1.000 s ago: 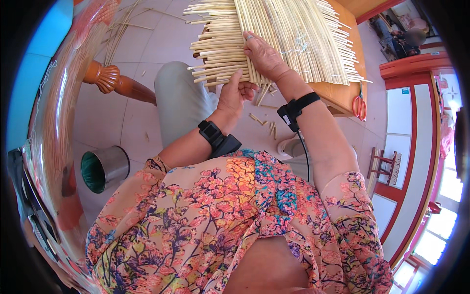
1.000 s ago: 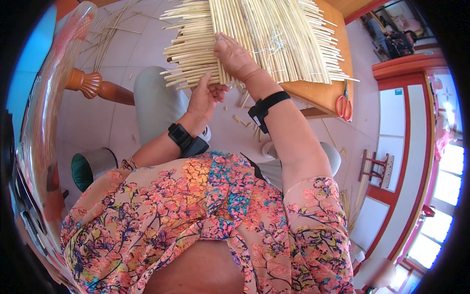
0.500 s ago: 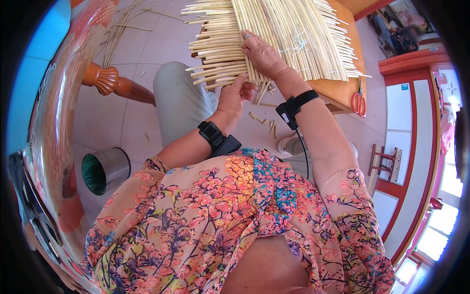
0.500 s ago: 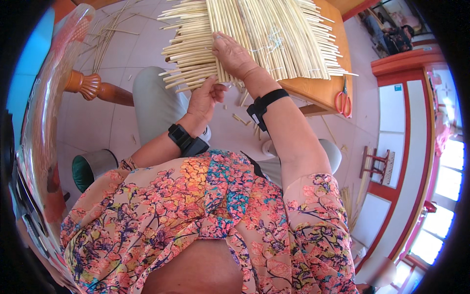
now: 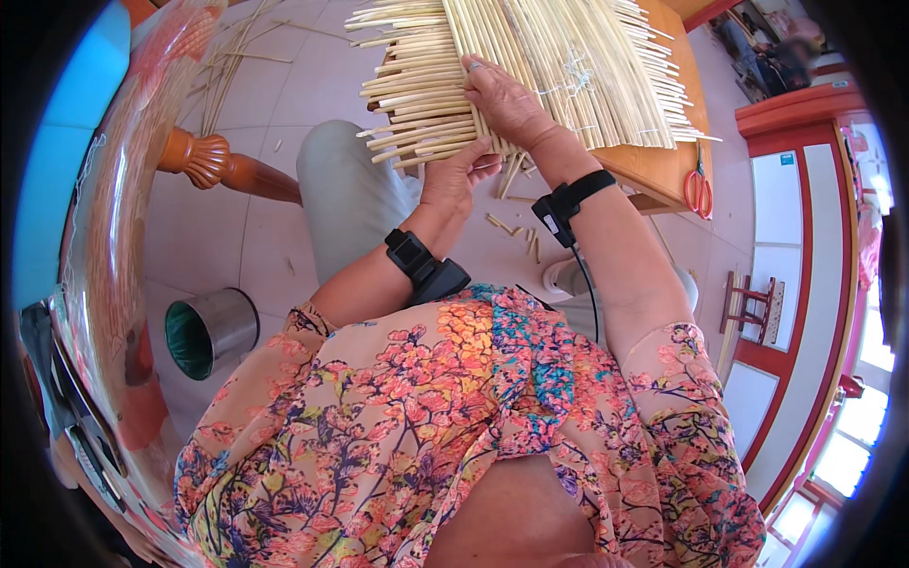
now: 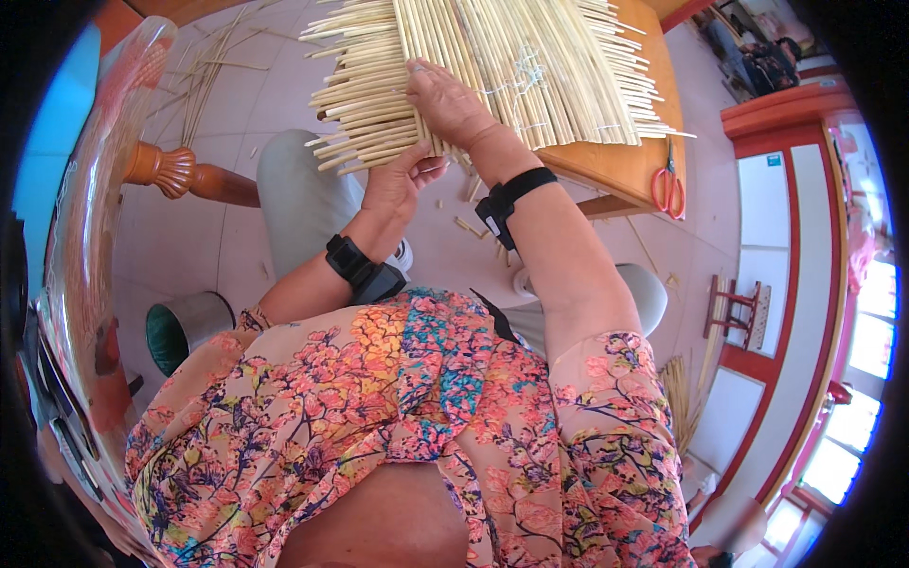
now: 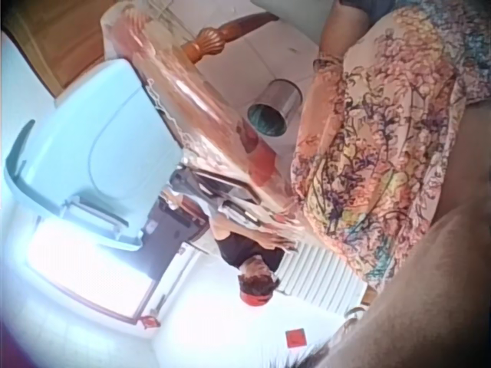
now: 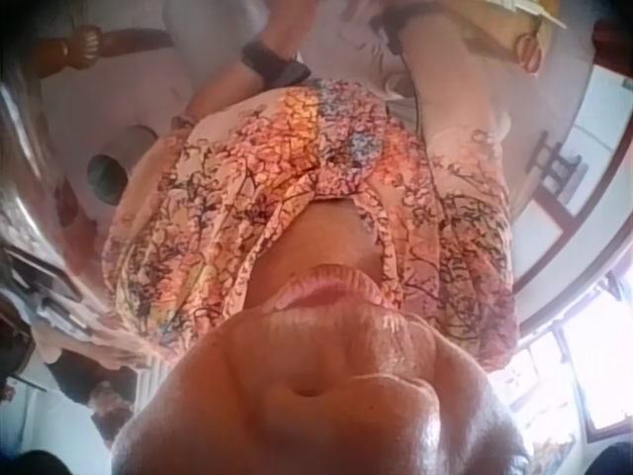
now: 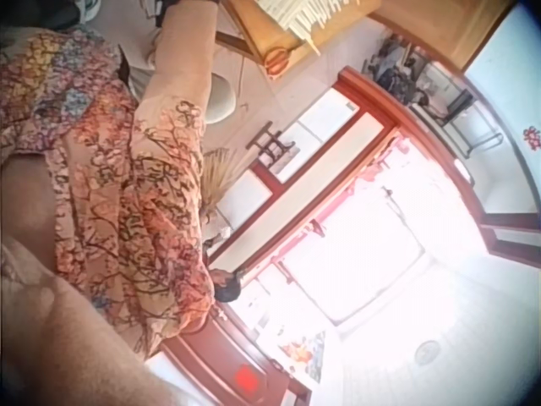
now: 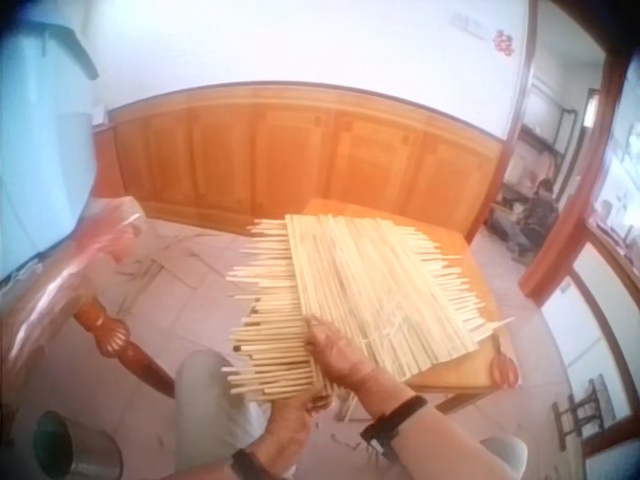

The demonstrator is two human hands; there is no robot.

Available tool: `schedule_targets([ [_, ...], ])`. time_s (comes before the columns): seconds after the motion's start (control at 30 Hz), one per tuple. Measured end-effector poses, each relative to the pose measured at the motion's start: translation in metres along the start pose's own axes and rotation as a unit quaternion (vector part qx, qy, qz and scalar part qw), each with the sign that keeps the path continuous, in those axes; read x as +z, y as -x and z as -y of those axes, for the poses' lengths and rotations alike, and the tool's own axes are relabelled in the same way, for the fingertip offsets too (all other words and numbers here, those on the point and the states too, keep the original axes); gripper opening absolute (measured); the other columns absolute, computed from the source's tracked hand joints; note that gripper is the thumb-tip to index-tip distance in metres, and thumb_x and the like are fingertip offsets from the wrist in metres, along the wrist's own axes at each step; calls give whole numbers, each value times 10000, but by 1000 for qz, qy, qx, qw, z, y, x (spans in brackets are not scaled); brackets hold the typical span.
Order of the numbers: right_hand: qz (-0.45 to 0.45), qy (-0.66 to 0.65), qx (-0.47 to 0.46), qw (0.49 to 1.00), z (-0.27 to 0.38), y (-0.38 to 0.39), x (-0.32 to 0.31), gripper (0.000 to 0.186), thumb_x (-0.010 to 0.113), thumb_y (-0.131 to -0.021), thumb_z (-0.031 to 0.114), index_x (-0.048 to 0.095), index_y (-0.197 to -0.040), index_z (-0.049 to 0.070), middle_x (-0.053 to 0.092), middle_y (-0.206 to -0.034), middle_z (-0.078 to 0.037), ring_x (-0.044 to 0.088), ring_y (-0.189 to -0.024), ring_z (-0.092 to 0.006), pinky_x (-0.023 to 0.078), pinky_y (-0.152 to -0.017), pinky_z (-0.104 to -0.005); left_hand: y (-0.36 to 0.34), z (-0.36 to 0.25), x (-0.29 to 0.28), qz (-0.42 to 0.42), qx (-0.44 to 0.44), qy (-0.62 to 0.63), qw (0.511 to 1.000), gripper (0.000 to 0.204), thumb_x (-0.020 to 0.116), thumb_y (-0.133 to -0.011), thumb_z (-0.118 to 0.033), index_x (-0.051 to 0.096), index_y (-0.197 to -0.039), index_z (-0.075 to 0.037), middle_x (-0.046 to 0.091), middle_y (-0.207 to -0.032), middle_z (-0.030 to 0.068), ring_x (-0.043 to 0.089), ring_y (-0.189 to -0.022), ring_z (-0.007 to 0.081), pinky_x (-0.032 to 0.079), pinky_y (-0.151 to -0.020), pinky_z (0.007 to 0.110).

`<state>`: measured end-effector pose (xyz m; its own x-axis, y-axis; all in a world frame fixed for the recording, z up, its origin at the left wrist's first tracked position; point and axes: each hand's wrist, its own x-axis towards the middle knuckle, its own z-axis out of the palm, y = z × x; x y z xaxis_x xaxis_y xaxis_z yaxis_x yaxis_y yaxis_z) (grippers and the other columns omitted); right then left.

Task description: Weaving and binding thin bamboo strips together using white thread and scissors to create a mat.

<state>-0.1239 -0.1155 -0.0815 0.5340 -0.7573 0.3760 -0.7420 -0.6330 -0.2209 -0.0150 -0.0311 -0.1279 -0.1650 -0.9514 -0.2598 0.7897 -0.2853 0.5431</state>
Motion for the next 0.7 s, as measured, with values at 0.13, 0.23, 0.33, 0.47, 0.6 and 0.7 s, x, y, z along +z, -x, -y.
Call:
schedule_targets([
  [0.13, -6, -1, 0, 1000, 1, 0, -2, 90, 475, -845, 108, 465, -900, 38, 454, -1237, -149, 387, -1190, -287, 352, -958, -351, 2, -2, 1, -21, -26, -56, 998, 200, 653, -743, -102, 566, -915, -48, 603, -689, 44, 584, -557, 141, 491, -525, 276],
  [0.23, -10, -1, 10, 1000, -1, 0, -2, 106, 491, -836, 106, 476, -918, 40, 452, -1239, -149, 383, -1193, -285, 353, -954, -355, 3, -1, 4, -30, -22, -74, 997, 179, 652, -740, -109, 570, -889, -55, 591, -662, 35, 571, -544, 127, 473, -494, 266],
  [0.33, -29, -10, -1, 1000, 3, -2, -9, 131, 505, -838, 125, 481, -933, 37, 469, -1225, -143, 431, -1148, -297, 381, -920, -347, 5, -2, 7, -56, -28, -83, 995, 172, 654, -731, -109, 572, -872, -54, 581, -649, 36, 549, -524, 114, 449, -462, 249],
  [0.47, -69, -147, 134, 978, -4, -4, -44, 159, 536, -843, 176, 503, -922, 42, 567, -1099, -125, 548, -990, -290, 425, -835, -319, 7, -3, 15, -74, -30, -81, 993, 168, 656, -720, -112, 573, -854, -52, 562, -621, 33, 521, -496, 104, 426, -435, 239],
  [0.6, -280, -128, 100, 946, -9, 10, -115, 99, 512, -831, 90, 543, -919, 56, 597, -802, -58, 595, -702, -122, 489, -571, -234, 6, -3, 12, -79, -7, -88, 993, 158, 657, -720, -115, 576, -841, -54, 562, -621, 31, 522, -496, 99, 425, -434, 235],
  [0.7, -284, -247, 200, 905, -7, 42, -143, 114, 506, -867, 100, 537, -921, 5, 603, -1016, -100, 549, -960, -135, 431, -835, -250, 6, -3, 13, -86, -17, -94, 992, 146, 667, -701, -124, 584, -803, -60, 576, -613, 38, 535, -478, 97, 422, -390, 234],
])
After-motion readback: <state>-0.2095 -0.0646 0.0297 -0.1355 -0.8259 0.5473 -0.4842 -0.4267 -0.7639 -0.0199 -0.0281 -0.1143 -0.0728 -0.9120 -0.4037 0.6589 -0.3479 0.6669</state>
